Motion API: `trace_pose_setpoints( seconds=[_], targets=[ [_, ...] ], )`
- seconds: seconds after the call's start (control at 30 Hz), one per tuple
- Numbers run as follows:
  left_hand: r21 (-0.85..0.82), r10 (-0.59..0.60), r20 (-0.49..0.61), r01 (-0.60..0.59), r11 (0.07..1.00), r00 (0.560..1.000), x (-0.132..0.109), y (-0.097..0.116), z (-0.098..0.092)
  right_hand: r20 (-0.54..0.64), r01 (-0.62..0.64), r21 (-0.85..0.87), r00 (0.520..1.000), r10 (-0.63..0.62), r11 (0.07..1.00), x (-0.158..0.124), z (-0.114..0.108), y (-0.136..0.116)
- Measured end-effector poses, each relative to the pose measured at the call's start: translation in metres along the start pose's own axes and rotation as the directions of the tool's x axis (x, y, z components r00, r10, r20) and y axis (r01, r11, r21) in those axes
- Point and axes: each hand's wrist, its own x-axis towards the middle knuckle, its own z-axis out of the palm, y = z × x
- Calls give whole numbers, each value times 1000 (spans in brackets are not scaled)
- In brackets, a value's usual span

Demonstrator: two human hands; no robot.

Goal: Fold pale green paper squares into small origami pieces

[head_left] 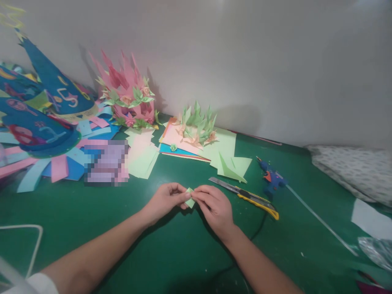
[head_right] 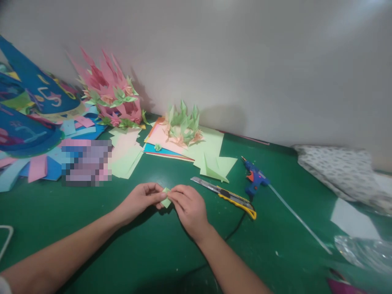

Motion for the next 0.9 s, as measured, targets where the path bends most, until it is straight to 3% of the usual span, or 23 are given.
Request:
trace_pose_setpoints(
  seconds=[0.3,0.4,0.5,0.6,0.7,0.9],
  targets=[
    [-21,-12,44,13,1000,999,0,-2,-3,71,37,9,997,-37,999,-1,-4,-1],
    [-16,-2,59,3,1000,998,1,-3,-3,25,-56,115,998,53,992,1,-2,-2],
    [0,34,58,-34,999,998,1,-3,-2,-30,-217,297,971,237,930,3,1,-2],
    [32,78,26,-79,996,997,1,-4,0,56,-361,456,924,378,814,4,3,-1],
    [58,117,16,-117,991,993,2,-6,2,155,-429,479,900,407,766,4,5,0],
    [89,140,12,-140,986,990,4,-8,2,124,-422,445,903,412,790,4,7,0]
  ],
)
